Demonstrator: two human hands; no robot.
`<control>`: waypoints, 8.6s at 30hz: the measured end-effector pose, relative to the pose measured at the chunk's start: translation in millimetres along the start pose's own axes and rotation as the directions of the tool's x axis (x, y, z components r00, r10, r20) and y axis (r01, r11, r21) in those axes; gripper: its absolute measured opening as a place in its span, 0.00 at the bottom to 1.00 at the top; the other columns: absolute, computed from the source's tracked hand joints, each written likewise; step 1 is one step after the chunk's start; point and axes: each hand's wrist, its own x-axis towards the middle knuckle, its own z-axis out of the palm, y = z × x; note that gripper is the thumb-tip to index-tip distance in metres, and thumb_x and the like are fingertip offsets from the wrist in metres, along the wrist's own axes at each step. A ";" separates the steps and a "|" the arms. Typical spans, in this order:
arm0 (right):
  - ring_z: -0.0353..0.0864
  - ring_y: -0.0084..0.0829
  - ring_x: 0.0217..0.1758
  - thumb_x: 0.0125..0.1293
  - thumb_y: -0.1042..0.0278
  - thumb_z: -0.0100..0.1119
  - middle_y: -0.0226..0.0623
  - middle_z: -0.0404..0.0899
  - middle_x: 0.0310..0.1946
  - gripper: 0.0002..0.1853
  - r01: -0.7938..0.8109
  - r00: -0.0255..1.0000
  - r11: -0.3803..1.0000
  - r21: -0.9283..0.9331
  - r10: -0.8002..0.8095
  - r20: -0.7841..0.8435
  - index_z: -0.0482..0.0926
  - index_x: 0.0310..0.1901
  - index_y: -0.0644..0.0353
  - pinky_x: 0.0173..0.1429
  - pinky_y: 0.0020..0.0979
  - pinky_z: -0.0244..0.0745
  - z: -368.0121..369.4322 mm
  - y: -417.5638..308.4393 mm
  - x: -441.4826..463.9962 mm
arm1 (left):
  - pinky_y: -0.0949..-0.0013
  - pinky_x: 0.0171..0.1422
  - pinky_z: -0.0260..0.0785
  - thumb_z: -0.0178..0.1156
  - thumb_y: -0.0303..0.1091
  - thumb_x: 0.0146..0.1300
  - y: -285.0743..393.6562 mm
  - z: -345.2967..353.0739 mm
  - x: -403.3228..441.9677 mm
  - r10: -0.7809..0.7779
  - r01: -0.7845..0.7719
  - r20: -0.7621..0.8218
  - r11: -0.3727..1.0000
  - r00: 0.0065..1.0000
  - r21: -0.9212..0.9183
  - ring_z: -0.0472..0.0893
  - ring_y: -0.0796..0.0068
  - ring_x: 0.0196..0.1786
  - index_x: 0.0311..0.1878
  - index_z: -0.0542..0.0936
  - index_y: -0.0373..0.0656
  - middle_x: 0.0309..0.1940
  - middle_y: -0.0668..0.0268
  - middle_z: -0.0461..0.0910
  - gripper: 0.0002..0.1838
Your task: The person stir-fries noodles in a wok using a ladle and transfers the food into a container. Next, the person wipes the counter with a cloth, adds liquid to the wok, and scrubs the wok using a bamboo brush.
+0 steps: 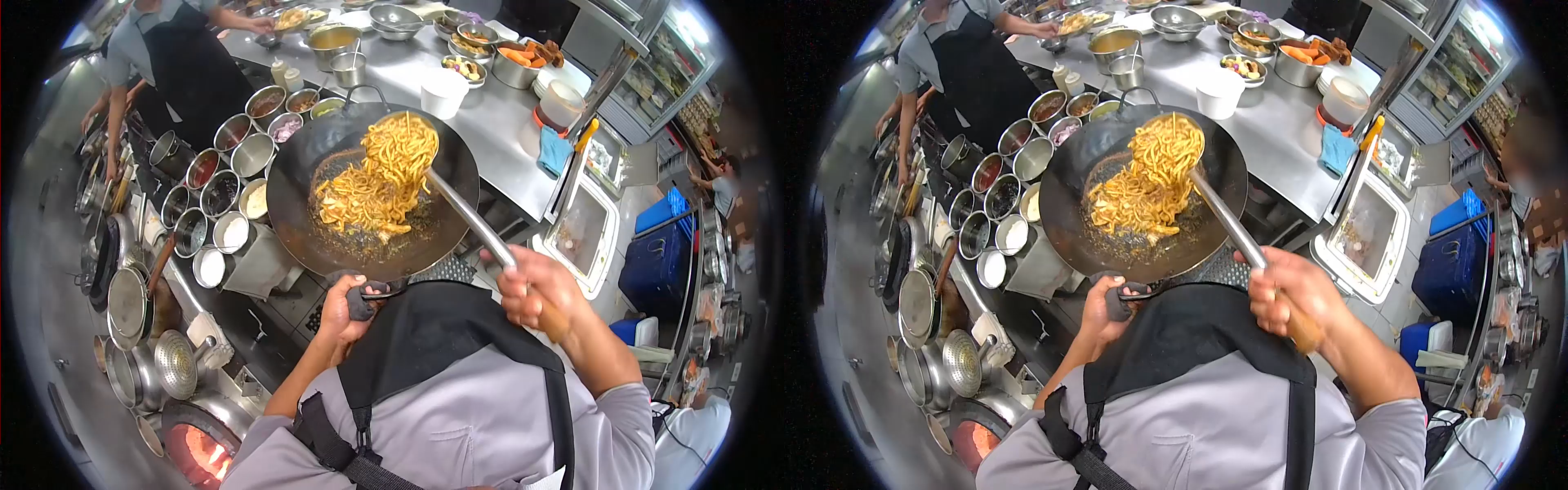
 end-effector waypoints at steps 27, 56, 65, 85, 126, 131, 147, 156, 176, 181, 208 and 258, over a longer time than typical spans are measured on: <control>0.68 0.17 0.16 0.70 0.71 0.40 0.31 0.65 0.24 0.26 -0.150 0.933 0.898 0.413 -0.009 0.360 0.56 0.67 0.74 0.17 0.27 0.71 14.3 -24.1 -6.8 | 0.67 0.36 0.76 0.58 0.27 0.57 4.8 -4.6 2.9 0.060 -0.060 0.057 0.998 0.997 0.000 0.78 0.72 0.29 0.36 0.71 0.37 0.29 0.55 0.77 0.07; 0.71 0.21 0.17 0.70 0.71 0.41 0.34 0.66 0.24 0.23 -0.068 0.956 0.947 0.315 -0.028 0.291 0.59 0.62 0.79 0.15 0.29 0.75 -8.0 -315.2 113.2 | 0.80 0.30 0.76 0.59 0.30 0.55 124.1 254.0 196.6 0.155 -0.156 0.140 0.988 0.978 -0.006 0.77 0.75 0.29 0.38 0.71 0.22 0.32 0.50 0.75 0.17; 0.65 0.18 0.10 0.66 0.73 0.48 0.30 0.64 0.18 0.24 0.094 0.995 0.984 0.153 -0.096 0.008 0.62 0.62 0.75 0.09 0.26 0.66 -27.4 -313.8 137.3 | 0.76 0.28 0.71 0.58 0.27 0.57 185.3 263.8 275.7 0.282 -0.285 0.115 0.959 0.952 0.008 0.76 0.77 0.29 0.33 0.70 0.42 0.28 0.64 0.73 0.06; 0.66 0.20 0.10 0.60 0.81 0.52 0.29 0.70 0.19 0.24 -0.043 0.935 0.883 -0.468 -0.129 -0.329 0.67 0.60 0.67 0.16 0.21 0.62 -23.6 -297.1 139.8 | 0.72 0.31 0.71 0.58 0.25 0.57 215.9 254.8 313.0 0.393 -0.395 0.051 0.918 0.918 0.038 0.76 0.73 0.29 0.35 0.69 0.40 0.29 0.62 0.73 0.07; 0.77 0.36 0.28 0.53 0.76 0.58 0.49 0.78 0.30 0.35 0.108 0.618 -0.373 -0.921 -0.701 0.356 0.68 0.67 0.54 0.42 0.34 0.73 -50.5 -393.0 286.9 | 0.68 0.34 0.72 0.54 0.21 0.56 198.7 254.1 276.1 0.293 -0.310 0.192 0.948 0.937 0.066 0.73 0.74 0.27 0.33 0.72 0.41 0.27 0.68 0.72 0.04; 0.79 0.38 0.31 0.53 0.77 0.57 0.47 0.80 0.32 0.34 0.018 0.762 -0.319 -0.948 -0.609 0.219 0.68 0.66 0.54 0.44 0.35 0.74 -72.0 -377.8 241.3 | 0.68 0.34 0.72 0.54 0.21 0.56 196.4 267.6 274.0 0.344 -0.362 0.186 0.930 0.920 0.070 0.73 0.73 0.26 0.32 0.72 0.41 0.26 0.67 0.72 0.04; 0.73 0.32 0.22 0.44 0.81 0.59 0.48 0.80 0.35 0.35 -0.042 0.855 -0.152 -0.988 -0.516 0.043 0.73 0.61 0.64 0.32 0.29 0.69 -92.4 -303.2 101.5 | 0.70 0.33 0.72 0.57 0.22 0.54 192.8 277.9 310.3 0.416 -0.439 0.186 0.893 0.890 0.100 0.73 0.74 0.27 0.33 0.72 0.41 0.28 0.65 0.73 0.05; 0.84 0.38 0.39 0.46 0.82 0.59 0.53 0.80 0.44 0.35 0.022 0.812 -0.104 -0.994 -0.579 0.078 0.72 0.62 0.64 0.45 0.29 0.74 -90.8 -304.3 132.1 | 0.70 0.33 0.72 0.57 0.22 0.55 195.1 278.1 317.5 0.422 -0.447 0.205 0.890 0.883 0.094 0.72 0.74 0.26 0.31 0.71 0.41 0.26 0.66 0.72 0.04; 0.78 0.53 0.37 0.47 0.82 0.59 0.54 0.79 0.41 0.37 -0.030 0.810 -0.414 -0.910 -0.543 0.221 0.69 0.65 0.58 0.43 0.41 0.73 -90.1 -324.3 157.0 | 0.69 0.33 0.71 0.56 0.21 0.55 195.9 289.5 300.6 0.439 -0.465 0.202 0.879 0.876 0.106 0.73 0.74 0.27 0.31 0.71 0.42 0.27 0.67 0.72 0.05; 0.78 0.52 0.34 0.44 0.82 0.59 0.52 0.78 0.35 0.39 -0.029 0.859 -0.429 -0.903 -0.473 0.198 0.69 0.65 0.57 0.40 0.43 0.72 -80.7 -326.7 128.3 | 0.68 0.33 0.72 0.56 0.21 0.56 195.7 289.3 310.4 0.451 -0.475 0.190 0.873 0.872 0.110 0.73 0.73 0.27 0.32 0.71 0.40 0.27 0.65 0.72 0.04; 0.80 0.48 0.41 0.52 0.79 0.57 0.52 0.79 0.43 0.36 0.016 0.786 -0.332 -0.943 -0.580 0.217 0.67 0.67 0.53 0.51 0.38 0.73 -100.7 -348.5 236.1 | 0.67 0.35 0.72 0.55 0.22 0.57 200.6 279.1 283.5 0.387 -0.416 0.230 0.904 0.893 0.094 0.73 0.73 0.27 0.32 0.72 0.40 0.26 0.66 0.72 0.02; 0.83 0.49 0.41 0.43 0.81 0.61 0.54 0.80 0.48 0.34 -0.052 0.841 -0.191 -0.980 -0.537 0.060 0.73 0.60 0.67 0.45 0.34 0.76 -107.3 -284.3 90.2 | 0.68 0.34 0.74 0.57 0.22 0.54 184.5 290.5 333.6 0.533 -0.559 0.216 0.825 0.818 0.080 0.73 0.72 0.26 0.35 0.71 0.43 0.28 0.67 0.72 0.07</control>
